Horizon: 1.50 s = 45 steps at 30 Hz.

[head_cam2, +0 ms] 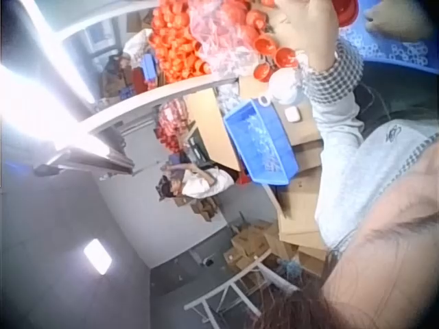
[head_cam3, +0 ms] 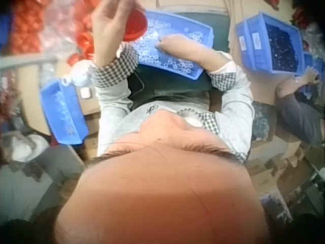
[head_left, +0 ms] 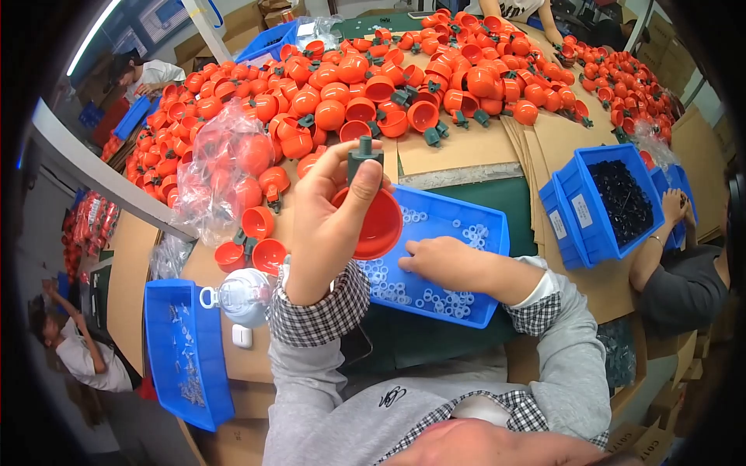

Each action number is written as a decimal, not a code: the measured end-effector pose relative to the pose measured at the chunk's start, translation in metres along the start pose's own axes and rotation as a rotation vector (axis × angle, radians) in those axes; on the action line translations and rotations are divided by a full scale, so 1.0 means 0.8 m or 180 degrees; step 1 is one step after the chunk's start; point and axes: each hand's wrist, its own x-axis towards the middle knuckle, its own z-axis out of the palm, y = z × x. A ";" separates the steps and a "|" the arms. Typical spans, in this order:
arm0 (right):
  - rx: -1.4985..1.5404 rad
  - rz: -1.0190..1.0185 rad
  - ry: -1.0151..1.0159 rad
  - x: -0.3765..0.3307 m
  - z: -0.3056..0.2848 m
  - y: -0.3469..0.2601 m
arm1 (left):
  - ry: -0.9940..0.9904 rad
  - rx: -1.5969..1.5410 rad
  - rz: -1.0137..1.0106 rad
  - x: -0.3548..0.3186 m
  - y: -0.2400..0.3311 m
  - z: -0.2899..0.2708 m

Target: Assembling red and green plastic components for a product at a factory workbench.

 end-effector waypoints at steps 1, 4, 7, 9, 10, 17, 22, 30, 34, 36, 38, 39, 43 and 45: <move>-0.0015 -0.0011 0.0005 -0.001 0.001 -0.002 | -0.0026 0.0177 0.0010 0.001 -0.004 0.001; 0.0009 0.0007 0.0114 -0.004 0.007 0.001 | -0.0106 0.0277 0.0039 0.004 -0.014 0.005; 0.0018 -0.0113 0.0029 -0.007 0.016 0.004 | -0.0184 0.0258 0.0027 0.005 -0.021 0.009; 0.0132 -0.0180 0.0064 -0.007 0.015 0.003 | -0.0198 0.0241 0.0029 0.006 -0.023 0.009; 0.0115 -0.0168 0.0078 -0.007 0.011 0.003 | -0.0211 0.0239 0.0051 0.005 -0.022 0.012; 0.1477 -0.0037 0.2294 -0.029 -0.053 0.020 | -0.0389 0.0383 -0.0313 -0.001 -0.016 0.021; 0.2385 0.0016 0.3575 -0.043 -0.068 0.011 | -0.0601 0.0127 -0.0365 0.001 -0.030 0.024; 0.1130 -0.0397 0.3744 -0.043 -0.068 0.011 | -0.0462 -0.0267 -0.0296 -0.003 -0.035 0.043; 0.1285 -0.0445 0.3595 -0.044 -0.069 0.011 | -0.0491 -0.0238 -0.0306 -0.002 -0.036 0.039; 0.2175 -0.0496 0.3330 -0.047 -0.069 0.014 | -0.0601 -0.0204 -0.0349 0.000 -0.035 0.037; 0.3044 -0.0535 0.3023 -0.053 -0.070 0.018 | -0.0719 -0.0174 -0.0389 -0.001 -0.034 0.040; 0.3691 -0.0554 0.2565 -0.056 -0.072 0.021 | -0.0747 -0.0182 -0.0377 -0.002 -0.034 0.040; 0.4462 -0.0526 0.2090 -0.055 -0.073 0.031 | -0.0793 0.0026 -0.0280 -0.005 -0.032 0.043; 0.4354 -0.0255 0.2377 -0.056 -0.075 0.030 | -0.0792 0.0223 -0.0077 -0.002 -0.039 0.045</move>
